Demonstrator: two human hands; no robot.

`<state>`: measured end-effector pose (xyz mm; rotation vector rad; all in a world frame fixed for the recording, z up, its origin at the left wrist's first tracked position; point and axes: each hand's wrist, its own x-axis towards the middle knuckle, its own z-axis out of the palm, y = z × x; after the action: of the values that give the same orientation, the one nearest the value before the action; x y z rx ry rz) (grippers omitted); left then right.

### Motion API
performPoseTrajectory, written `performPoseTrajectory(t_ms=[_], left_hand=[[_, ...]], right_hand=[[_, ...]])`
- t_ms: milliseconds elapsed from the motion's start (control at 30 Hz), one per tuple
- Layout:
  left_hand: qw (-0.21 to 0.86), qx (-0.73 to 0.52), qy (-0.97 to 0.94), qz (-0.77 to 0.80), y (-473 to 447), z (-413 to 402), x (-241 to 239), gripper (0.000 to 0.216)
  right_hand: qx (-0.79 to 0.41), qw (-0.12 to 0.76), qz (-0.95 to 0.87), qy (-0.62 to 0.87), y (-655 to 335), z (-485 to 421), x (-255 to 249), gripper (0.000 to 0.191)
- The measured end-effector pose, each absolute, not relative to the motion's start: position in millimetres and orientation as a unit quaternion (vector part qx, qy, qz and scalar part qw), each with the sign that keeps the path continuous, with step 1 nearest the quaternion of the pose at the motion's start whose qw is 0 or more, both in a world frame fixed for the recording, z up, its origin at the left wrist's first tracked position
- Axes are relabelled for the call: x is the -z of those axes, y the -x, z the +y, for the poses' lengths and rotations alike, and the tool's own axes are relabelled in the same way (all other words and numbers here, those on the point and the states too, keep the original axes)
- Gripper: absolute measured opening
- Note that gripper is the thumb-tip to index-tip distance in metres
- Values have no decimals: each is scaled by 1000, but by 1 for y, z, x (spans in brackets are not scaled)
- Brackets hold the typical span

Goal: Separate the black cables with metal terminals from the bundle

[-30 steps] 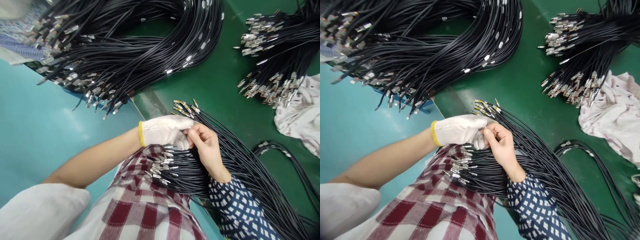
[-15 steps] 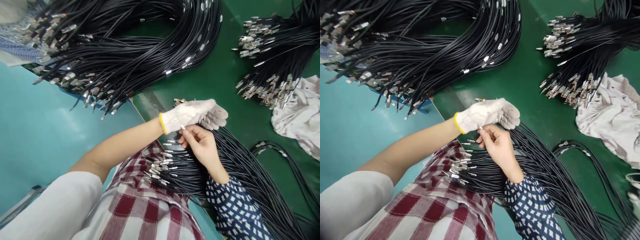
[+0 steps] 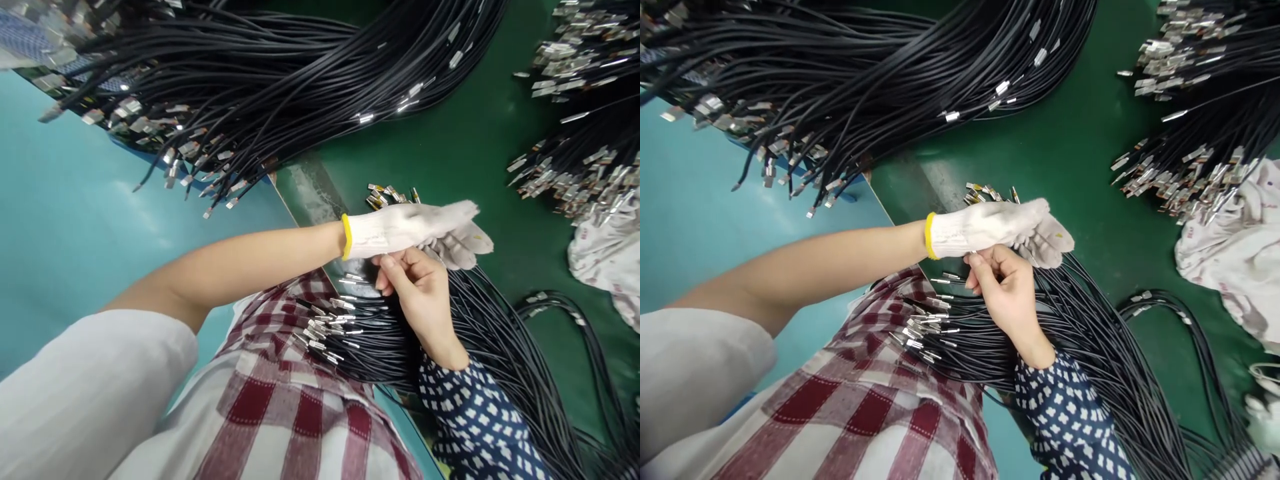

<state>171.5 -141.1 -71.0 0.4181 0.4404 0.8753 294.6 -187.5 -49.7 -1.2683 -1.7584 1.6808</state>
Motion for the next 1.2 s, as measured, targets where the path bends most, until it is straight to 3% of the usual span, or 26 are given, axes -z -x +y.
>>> performPoseTrajectory(t_ms=[133,433,933,1200], left_hand=[[891,-377,-190,168,-171,-140,70,37],[866,-414,-222,172,-173,-148,74,23],[886,-371,-191,199,-170,-132,69,53],[873,-389,-200,217,-174,-136,71,50]], right_hand=[[-604,201,-623,455,-294,-188,49,22],[-614,187,-610,464,-296,-191,48,22],[-603,173,-645,437,-298,-187,48,21],[-573,161,-670,443,-295,-187,47,22]])
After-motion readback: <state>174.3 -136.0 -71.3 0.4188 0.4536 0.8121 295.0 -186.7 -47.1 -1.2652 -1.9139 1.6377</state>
